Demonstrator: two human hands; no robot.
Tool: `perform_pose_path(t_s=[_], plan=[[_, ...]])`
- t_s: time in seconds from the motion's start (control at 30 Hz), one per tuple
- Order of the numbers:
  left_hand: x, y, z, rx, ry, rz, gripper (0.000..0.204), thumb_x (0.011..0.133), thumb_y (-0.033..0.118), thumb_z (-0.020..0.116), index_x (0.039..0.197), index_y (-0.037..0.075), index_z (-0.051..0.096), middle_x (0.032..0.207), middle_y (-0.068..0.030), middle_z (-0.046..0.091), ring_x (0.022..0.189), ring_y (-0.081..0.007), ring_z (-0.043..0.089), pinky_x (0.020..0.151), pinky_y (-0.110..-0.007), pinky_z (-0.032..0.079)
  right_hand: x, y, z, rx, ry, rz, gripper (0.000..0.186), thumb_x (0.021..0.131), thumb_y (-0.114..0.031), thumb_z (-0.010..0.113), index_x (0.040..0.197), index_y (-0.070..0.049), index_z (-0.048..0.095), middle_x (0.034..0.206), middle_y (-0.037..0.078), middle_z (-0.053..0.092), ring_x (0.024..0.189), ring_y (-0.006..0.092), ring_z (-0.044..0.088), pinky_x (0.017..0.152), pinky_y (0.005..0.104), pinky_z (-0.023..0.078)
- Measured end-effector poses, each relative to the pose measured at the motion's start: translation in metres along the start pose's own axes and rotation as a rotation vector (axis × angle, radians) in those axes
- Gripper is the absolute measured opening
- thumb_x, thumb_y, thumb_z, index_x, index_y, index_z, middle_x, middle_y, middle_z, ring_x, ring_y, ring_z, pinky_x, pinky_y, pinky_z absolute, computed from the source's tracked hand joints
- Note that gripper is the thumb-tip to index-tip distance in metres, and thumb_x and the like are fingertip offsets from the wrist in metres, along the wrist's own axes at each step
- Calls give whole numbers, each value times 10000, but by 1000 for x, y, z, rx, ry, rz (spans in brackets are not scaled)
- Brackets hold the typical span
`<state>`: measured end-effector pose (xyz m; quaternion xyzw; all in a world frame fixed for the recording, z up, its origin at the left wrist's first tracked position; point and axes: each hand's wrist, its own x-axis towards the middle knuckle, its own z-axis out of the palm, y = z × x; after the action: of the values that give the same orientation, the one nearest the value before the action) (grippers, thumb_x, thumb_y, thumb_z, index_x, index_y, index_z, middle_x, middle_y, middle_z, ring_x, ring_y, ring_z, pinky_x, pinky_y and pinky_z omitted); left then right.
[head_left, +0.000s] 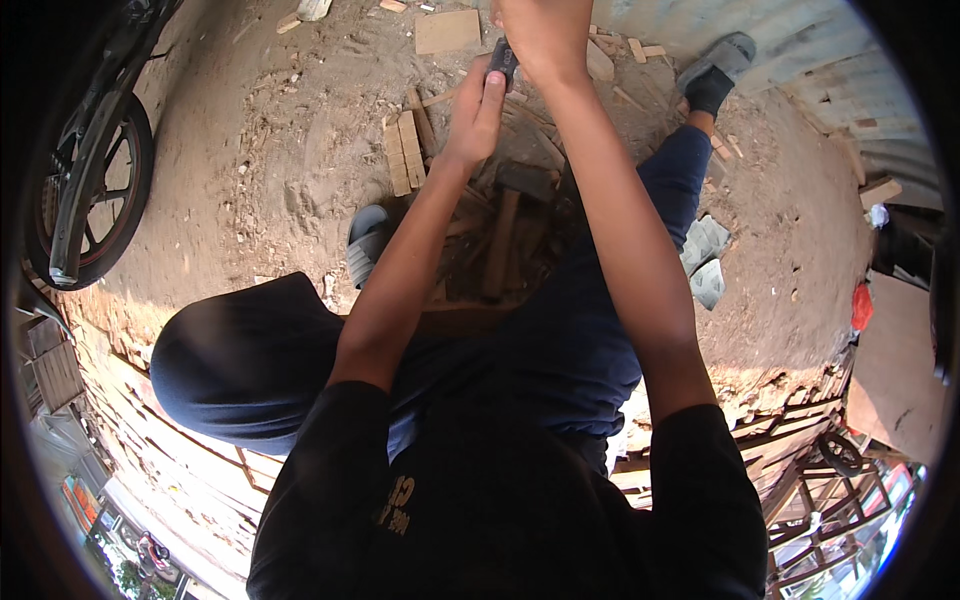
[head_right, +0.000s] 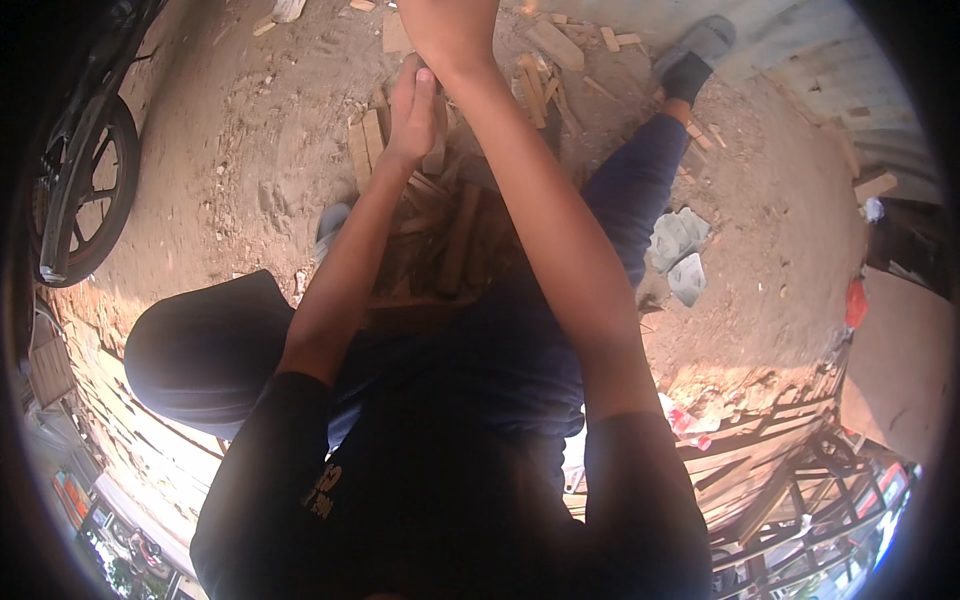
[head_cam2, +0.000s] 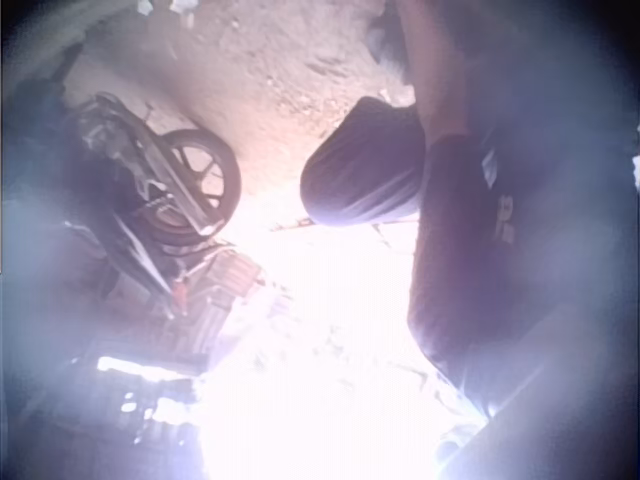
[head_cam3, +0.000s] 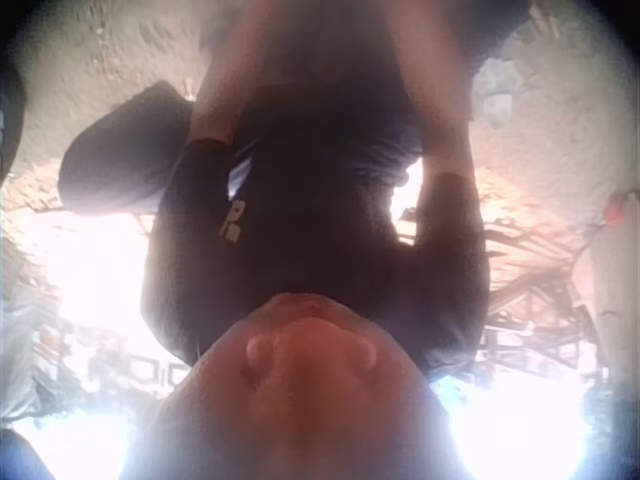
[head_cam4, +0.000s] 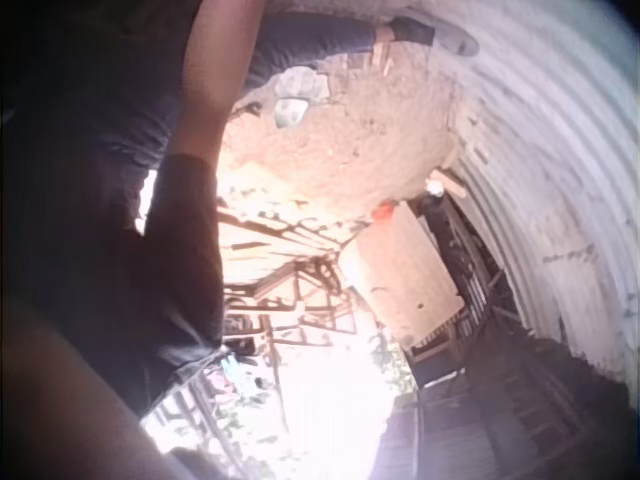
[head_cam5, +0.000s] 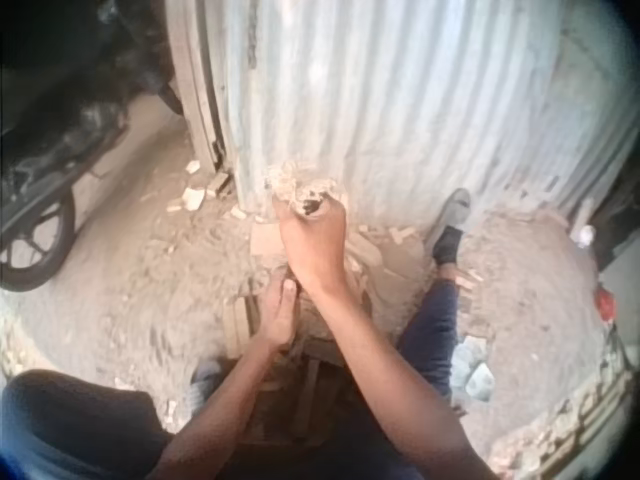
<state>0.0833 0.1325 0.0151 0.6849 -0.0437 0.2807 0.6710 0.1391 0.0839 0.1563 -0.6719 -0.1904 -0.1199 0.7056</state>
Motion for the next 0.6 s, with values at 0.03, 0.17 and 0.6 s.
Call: perform_pose_path(t_s=[0.03, 0.17, 0.6], plan=[[-2, -3, -1, 33, -12, -23, 298, 1016, 263, 382, 1044, -4, 512, 788, -90, 538, 718, -206, 503, 690, -347, 408, 0, 1, 0, -21, -13, -20, 199, 837, -115, 657, 943, 53, 671, 855, 106, 705, 773, 163, 632, 703, 313, 478], [-9, -16, 0, 161, -1, 6, 275, 1022, 246, 371, 981, 0, 489, 786, -138, 535, 701, -259, 516, 661, -379, 416, 1, 1, -3, -27, -99, -2, 206, 843, -135, 655, 927, 53, 662, 804, 82, 692, 730, 161, 632, 665, 308, 475], [-10, -16, -5, 124, -45, 62, 325, 1027, 276, 351, 932, 10, 511, 645, -42, 473, 554, -142, 447, 539, -305, 371, -109, 85, -126, -298, -139, 1061, 666, 837, -561, 600, 1126, 36, 546, 946, 81, 528, 892, 193, 560, 747, 356, 498]])
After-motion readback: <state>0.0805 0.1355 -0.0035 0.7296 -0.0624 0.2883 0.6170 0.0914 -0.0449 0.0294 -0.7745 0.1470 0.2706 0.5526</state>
